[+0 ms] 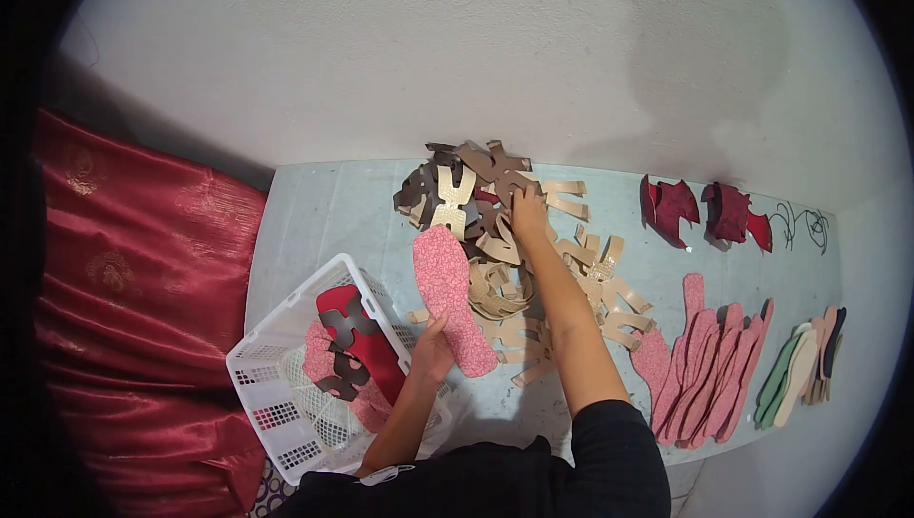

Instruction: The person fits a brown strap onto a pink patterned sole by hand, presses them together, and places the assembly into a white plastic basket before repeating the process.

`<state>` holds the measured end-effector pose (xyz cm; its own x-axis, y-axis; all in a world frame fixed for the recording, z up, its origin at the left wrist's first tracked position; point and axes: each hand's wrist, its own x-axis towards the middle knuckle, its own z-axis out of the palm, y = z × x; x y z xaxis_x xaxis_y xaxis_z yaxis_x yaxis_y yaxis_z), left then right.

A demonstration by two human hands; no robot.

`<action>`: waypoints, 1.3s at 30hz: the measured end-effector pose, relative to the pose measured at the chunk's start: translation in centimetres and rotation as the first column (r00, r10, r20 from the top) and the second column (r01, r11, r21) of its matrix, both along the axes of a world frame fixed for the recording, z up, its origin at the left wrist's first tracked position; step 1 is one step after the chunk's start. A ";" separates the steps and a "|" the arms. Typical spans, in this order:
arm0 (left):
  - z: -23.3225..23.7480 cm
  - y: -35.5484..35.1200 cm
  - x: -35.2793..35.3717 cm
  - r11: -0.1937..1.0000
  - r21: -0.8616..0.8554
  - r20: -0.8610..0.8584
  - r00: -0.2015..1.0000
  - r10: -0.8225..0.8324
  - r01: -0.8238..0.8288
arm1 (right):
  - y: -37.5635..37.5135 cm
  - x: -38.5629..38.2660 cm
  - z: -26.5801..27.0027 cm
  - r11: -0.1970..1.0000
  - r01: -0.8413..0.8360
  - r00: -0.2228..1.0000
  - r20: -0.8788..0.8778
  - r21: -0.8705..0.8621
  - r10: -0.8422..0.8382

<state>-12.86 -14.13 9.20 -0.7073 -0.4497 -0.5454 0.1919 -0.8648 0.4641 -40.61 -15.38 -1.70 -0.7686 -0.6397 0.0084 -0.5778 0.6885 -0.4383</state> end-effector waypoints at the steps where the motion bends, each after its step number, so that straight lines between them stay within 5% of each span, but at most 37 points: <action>1: 0.2 0.0 -0.1 1.000 -0.004 -0.004 1.000 0.000 0.000 | 0.0 0.0 0.1 1.000 0.000 1.000 -0.004 -0.004 0.000; 9: -1.1 -0.1 -0.2 0.998 -0.047 0.001 0.999 0.038 -0.038 | 1.3 -0.1 0.4 0.975 -0.184 0.952 -0.223 0.126 0.209; 13: -1.8 -0.3 0.2 0.999 0.018 -0.048 0.998 0.030 -0.029 | 2.9 -0.6 3.8 0.989 -0.136 0.977 -0.159 0.059 0.144; 15: -2.1 -0.5 0.2 1.000 0.029 -0.028 1.000 0.010 -0.009 | 4.1 -0.6 6.6 0.989 0.027 0.993 0.116 -0.145 -0.010; 17: -2.4 -0.5 0.1 1.000 0.023 -0.050 0.999 0.004 -0.003 | 5.7 -0.8 7.5 0.970 0.047 0.997 0.078 -0.239 -0.029; 19: -2.0 -0.5 -0.1 0.999 0.004 -0.078 0.996 -0.054 0.054 | 7.4 -0.7 8.8 0.890 -0.140 0.981 -0.181 -0.434 0.066; 23: 0.0 0.4 -0.4 0.991 -0.115 -0.139 0.986 -0.088 0.072 | 12.8 2.7 13.5 0.966 -0.161 0.910 -0.409 -0.204 0.065; 25: -0.4 0.8 -0.1 0.945 -0.308 -0.149 0.976 -0.162 0.110 | 15.2 3.2 14.6 0.968 -0.199 0.874 -0.474 -0.153 0.105; 27: 0.2 1.8 0.6 0.946 -0.310 -0.168 0.974 -0.154 0.096 | 17.8 4.2 16.8 0.916 -0.400 0.676 -0.667 0.028 0.315; 31: 1.9 3.0 1.6 0.898 -0.409 -0.172 0.953 -0.248 0.160 | 21.6 6.4 21.4 0.805 -0.513 0.567 -0.587 0.296 0.577; 34: 3.2 4.4 2.7 0.814 -0.557 -0.124 0.953 -0.275 0.162 | 23.4 9.6 24.7 0.776 -0.526 0.515 -0.596 0.348 0.616; 37: 4.3 5.8 4.0 0.655 -0.692 0.096 0.937 -0.336 0.305 | 23.9 12.0 25.9 0.753 -0.550 0.444 -0.637 0.362 0.630; 39: 4.5 6.4 4.6 0.121 -0.890 0.380 0.862 -0.336 0.440 | 23.6 13.6 26.6 0.725 -0.604 0.363 -0.696 0.331 0.620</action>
